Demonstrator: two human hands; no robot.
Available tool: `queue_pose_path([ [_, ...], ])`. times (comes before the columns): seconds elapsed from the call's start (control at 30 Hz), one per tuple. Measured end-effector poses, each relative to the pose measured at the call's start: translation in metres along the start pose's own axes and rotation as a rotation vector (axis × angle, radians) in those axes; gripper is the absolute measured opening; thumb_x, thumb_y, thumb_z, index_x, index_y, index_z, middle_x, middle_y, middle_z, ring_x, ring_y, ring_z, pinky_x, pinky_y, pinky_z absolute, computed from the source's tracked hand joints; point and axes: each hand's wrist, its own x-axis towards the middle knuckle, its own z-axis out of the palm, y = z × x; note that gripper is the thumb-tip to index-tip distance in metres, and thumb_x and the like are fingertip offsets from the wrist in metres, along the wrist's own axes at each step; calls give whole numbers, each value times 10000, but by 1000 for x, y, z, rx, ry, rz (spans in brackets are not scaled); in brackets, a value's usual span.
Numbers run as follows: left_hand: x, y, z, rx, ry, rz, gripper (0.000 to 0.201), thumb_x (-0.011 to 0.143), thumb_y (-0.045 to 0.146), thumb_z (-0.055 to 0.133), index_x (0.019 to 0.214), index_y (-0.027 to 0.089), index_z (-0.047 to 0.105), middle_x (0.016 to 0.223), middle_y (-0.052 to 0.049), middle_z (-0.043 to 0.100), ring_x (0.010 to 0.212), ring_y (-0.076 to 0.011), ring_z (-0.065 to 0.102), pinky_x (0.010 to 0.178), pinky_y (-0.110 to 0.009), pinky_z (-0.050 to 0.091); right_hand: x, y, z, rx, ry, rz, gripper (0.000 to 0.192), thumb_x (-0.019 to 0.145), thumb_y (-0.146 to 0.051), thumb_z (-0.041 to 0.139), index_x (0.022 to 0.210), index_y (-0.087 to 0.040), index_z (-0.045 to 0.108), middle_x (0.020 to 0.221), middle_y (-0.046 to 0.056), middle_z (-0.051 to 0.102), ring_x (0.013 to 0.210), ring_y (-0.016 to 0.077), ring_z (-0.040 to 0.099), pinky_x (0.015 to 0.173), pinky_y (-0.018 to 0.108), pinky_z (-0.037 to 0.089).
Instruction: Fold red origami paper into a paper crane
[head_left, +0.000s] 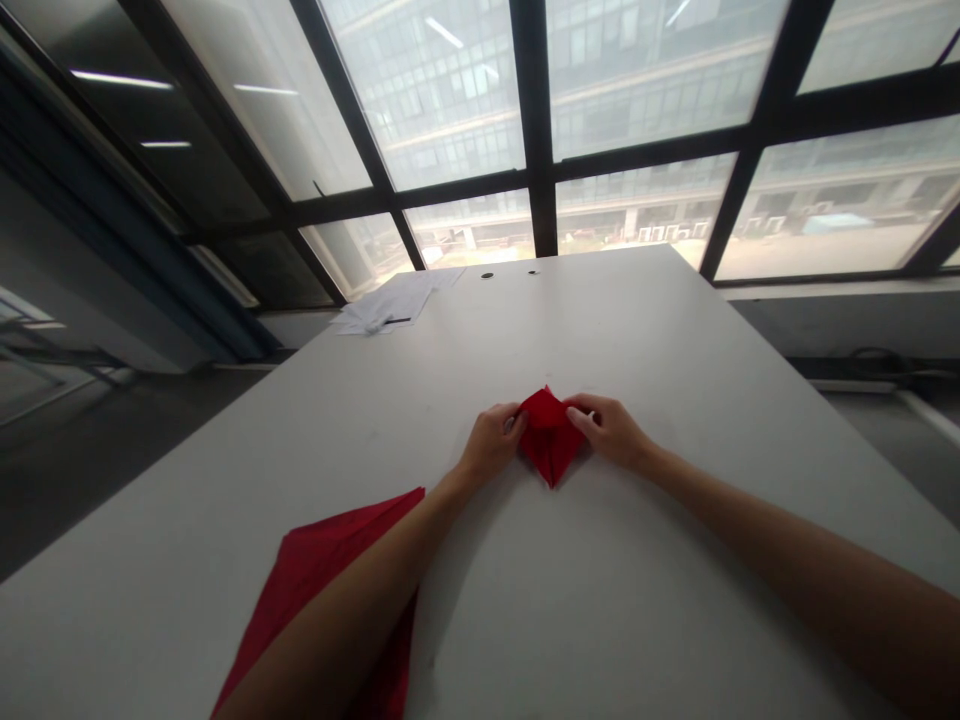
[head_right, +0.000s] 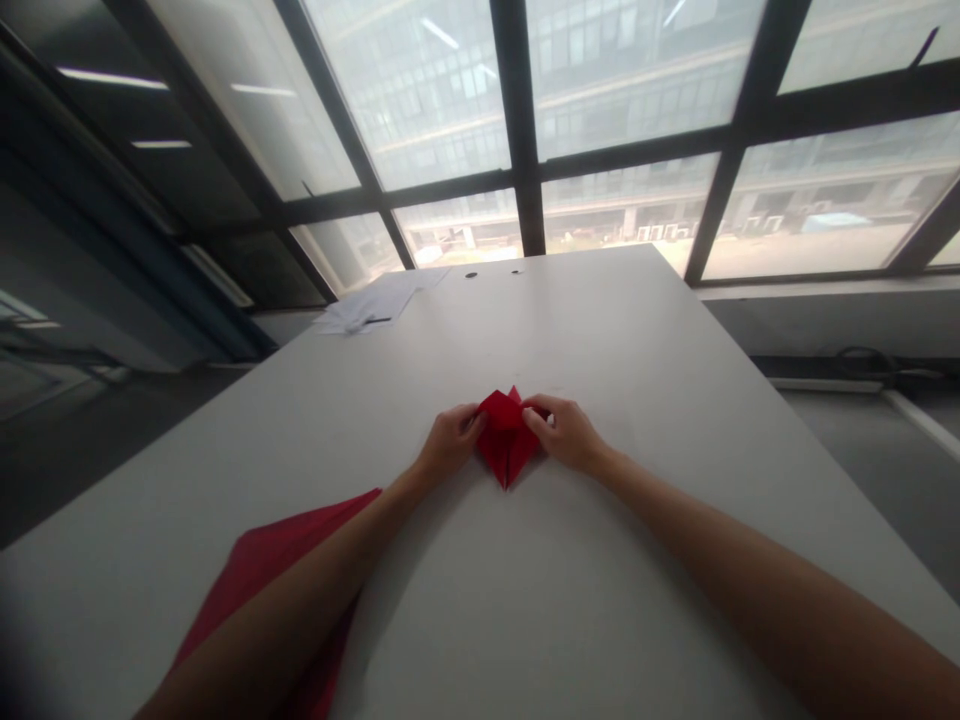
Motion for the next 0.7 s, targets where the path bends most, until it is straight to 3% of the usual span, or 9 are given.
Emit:
queue_pose_path([
  [0.13,0,0,1,-8,13,-22,322,954,342,470,808,147,680,735,-24,666,666,-135,525,622,-229,384,2,4,-2,168,-38,25,314,855,-191,461,1047,-183,710,903,39,735,792,174,635,699,280,478],
  [0.33,1,-2,1,-57,18,-63,327,947,334,474,776,143,676,702,-19,648,643,-132,506,597,-228,370,1,3,-3,113,-100,-8,272,843,-291,589,1058,-173,708,914,51,735,703,150,596,594,254,424],
  [0.43,1,1,0,-47,-7,-9,318,960,323,469,810,155,693,747,-28,657,681,-143,527,640,-243,403,1,3,-3,93,-122,-1,242,818,-288,628,1013,-178,720,888,35,732,662,134,564,594,253,414],
  [0.6,-4,10,-2,7,-114,155,317,997,334,431,1028,199,716,935,-69,648,893,-190,578,850,-308,461,2,4,-1,37,-89,11,183,846,-301,605,782,-172,718,710,1,685,612,130,514,587,257,392],
  [0.7,-6,10,-2,63,-81,186,368,997,348,445,1287,206,621,1086,-100,604,1038,-221,552,968,-365,441,3,4,0,27,-33,41,175,854,-291,587,777,-173,691,698,-1,670,624,140,534,588,259,399],
])
